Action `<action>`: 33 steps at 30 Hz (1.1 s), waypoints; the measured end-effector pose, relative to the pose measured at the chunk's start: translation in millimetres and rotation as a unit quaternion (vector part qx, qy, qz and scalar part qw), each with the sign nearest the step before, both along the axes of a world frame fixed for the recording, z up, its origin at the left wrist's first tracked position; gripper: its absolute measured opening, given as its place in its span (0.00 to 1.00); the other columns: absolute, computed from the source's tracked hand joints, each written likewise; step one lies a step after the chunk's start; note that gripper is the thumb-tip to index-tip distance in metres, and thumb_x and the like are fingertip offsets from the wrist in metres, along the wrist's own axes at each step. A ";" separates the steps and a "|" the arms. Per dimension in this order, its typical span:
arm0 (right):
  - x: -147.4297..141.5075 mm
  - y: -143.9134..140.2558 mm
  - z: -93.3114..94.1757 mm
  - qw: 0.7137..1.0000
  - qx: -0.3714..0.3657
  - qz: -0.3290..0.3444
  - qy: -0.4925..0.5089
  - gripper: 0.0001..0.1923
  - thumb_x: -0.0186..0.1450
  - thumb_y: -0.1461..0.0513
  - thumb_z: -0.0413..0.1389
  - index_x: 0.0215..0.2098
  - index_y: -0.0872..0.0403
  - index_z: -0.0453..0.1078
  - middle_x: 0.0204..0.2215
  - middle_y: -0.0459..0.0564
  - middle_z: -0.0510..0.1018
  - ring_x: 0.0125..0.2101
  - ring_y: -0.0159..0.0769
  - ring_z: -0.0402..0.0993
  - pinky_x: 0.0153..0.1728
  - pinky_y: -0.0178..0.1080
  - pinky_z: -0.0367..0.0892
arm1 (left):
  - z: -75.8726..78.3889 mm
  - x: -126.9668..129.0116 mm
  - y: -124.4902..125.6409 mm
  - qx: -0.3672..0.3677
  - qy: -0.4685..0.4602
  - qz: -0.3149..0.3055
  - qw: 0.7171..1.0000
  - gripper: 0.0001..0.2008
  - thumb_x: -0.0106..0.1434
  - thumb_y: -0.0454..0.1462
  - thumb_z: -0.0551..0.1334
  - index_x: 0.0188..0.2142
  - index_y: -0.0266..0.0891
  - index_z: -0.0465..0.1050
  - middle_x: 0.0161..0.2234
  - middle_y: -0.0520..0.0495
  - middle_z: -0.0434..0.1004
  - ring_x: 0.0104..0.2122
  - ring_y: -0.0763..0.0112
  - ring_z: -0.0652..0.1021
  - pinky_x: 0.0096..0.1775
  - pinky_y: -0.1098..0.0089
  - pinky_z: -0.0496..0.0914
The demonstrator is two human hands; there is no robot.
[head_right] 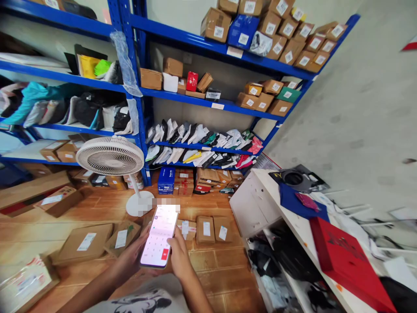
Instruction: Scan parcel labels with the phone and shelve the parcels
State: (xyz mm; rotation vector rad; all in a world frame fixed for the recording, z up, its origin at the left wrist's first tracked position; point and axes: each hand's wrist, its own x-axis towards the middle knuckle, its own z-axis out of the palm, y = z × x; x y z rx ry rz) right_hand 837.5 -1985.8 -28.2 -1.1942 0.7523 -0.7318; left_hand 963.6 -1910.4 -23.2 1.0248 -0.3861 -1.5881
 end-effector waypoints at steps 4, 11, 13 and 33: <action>2.4 -6.1 4.6 1.000 0.008 0.007 -0.012 0.16 0.52 0.59 0.51 0.37 0.50 0.74 0.35 0.44 0.81 0.39 0.44 0.74 0.41 0.41 0.66 | -4.5 3.3 -4.8 -0.024 0.015 0.019 0.999 0.58 0.48 0.57 0.68 0.68 0.48 0.35 0.65 0.40 0.55 0.56 0.43 0.68 0.32 0.65 0.73; 9.0 -9.9 3.3 0.999 0.014 0.015 -0.031 0.17 0.52 0.59 0.54 0.40 0.50 0.72 0.35 0.45 0.82 0.38 0.44 0.76 0.41 0.42 0.67 | -9.1 6.9 -10.8 -0.023 0.010 0.023 0.999 0.50 0.54 0.51 0.65 0.68 0.47 0.39 0.61 0.41 0.63 0.50 0.52 0.73 0.32 0.67 0.73; 10.7 -11.2 0.8 0.999 0.011 0.012 -0.032 0.17 0.53 0.59 0.56 0.41 0.50 0.70 0.36 0.46 0.82 0.38 0.44 0.76 0.41 0.42 0.67 | -8.0 6.9 -12.4 -0.012 0.010 0.011 1.000 0.51 0.53 0.50 0.65 0.68 0.48 0.36 0.59 0.40 0.67 0.42 0.53 0.77 0.26 0.67 0.72; 3.3 -19.8 18.1 0.998 0.038 0.058 -0.008 0.22 0.49 0.60 0.52 0.42 0.52 0.72 0.35 0.46 0.81 0.39 0.44 0.73 0.41 0.42 0.65 | -12.5 19.8 -14.8 -0.087 0.075 -0.057 0.992 0.55 0.41 0.32 0.56 0.67 0.49 0.34 0.45 0.44 0.73 0.32 0.60 0.75 0.28 0.61 0.75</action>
